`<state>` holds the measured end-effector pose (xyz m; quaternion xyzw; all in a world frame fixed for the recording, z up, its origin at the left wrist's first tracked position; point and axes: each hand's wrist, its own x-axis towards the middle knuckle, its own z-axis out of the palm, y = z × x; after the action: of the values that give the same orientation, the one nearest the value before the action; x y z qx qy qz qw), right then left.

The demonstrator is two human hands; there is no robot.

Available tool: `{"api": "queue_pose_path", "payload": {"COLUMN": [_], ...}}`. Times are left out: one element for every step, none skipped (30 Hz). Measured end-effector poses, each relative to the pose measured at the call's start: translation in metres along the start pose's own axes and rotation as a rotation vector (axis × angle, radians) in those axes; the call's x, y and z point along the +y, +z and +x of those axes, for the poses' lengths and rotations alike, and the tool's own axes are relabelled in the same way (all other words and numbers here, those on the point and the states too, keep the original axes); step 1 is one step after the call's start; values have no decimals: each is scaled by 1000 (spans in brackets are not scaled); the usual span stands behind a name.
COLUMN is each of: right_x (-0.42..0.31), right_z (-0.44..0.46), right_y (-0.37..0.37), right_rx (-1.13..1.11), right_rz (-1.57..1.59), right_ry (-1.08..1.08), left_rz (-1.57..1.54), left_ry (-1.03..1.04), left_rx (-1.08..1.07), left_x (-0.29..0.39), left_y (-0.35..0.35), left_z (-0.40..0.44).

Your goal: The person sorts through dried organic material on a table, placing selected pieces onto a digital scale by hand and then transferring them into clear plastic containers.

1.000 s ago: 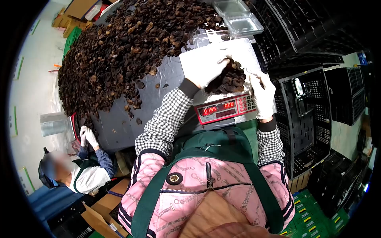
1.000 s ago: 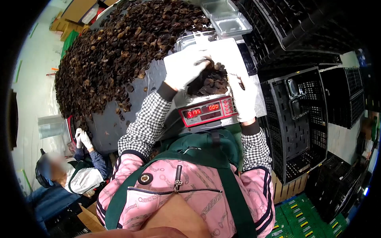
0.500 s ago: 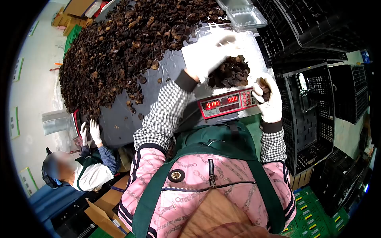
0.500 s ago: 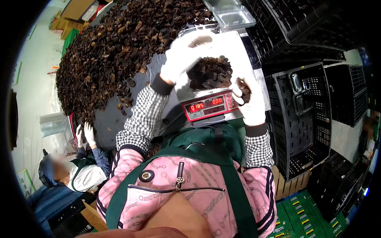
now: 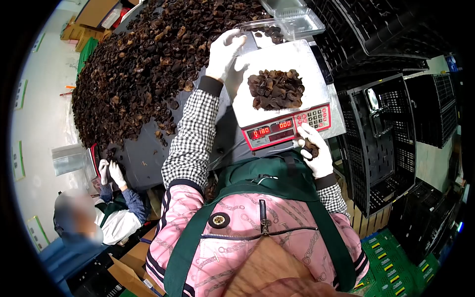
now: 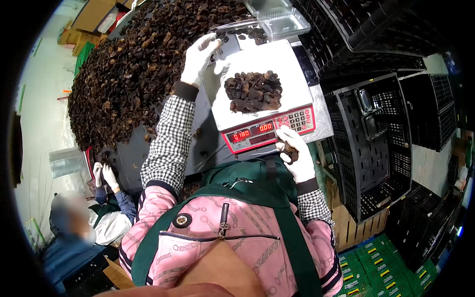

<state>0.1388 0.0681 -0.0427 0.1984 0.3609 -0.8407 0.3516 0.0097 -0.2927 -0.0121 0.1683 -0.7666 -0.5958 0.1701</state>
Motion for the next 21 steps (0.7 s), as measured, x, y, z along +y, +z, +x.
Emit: {"api": "queue_pose_path", "payload": {"right_x": [-2, -3, -4, -5, -10, -15, -20, -25, -30, -33, -34, -34, -37, -36, -38, -39, -39, -44, -44, -44, -46], "right_z": [-3, -4, 0, 3, 2, 5, 9, 12, 14, 18, 26, 31, 33, 41, 42, 41, 43, 38, 42, 46, 46], "right_y": [1, 0, -11, -20, -10, -4, 0, 7, 22, 28, 29, 32, 36, 30, 35, 41, 38, 46, 44, 39, 40], "right_rx": [28, 57, 46, 39, 91, 109, 127, 144, 182, 188, 211, 233, 234, 229, 206, 193, 183, 156, 141, 125, 117], "right_rz": [-92, -183, -221, -258, -317, -387, -457, -527, -502, -482, -477, -473, -495, -575, -574, -572, -579, -550, -535, -518, -502], "right_ry": [-24, -49, -81, -113, -157, -190, -222, -253, -277, -295, -287, -276, -260, -230, -206, -185, -183, -150, -131, -111, -89], "left_rz": [-61, -121, -16, -97, -25, 47, 251, 453, 488, 522, 551, 572, 539, 505, 387, 264, -86, -93, -171, -238, -302], "left_ry": [-11, -22, 123, 81, 25, -30, 183, 397, 338, 280, 312, 290, 283, 279, 109, -60, -188, -94, -297, -504, -543], "left_rx": [-92, -186, -283, -283, -263, -243, -256, -264, -251, -237, -218, -217, -153, -90, -101, -124, -202, -202, -297, -395, -392], "left_x": [24, 37, 40, 43, 43, 40, 37, 36, 36, 35, 27, 20, 14, 9, -4, -15, -13, -15, -13, -6, -5], "left_y": [-4, -10, -19, -20, -22, -25, -24, -21, -17, -12, -8, -6, -3, 0, -2, -6, -7, -5, -12, -18, -18], "left_z": [-15, -25, -33, -50, -66, -83, -102, -122, -140, -153, -161, -169, -176, -180, -183, -185, -182, -180, -177, -173, -172]}}
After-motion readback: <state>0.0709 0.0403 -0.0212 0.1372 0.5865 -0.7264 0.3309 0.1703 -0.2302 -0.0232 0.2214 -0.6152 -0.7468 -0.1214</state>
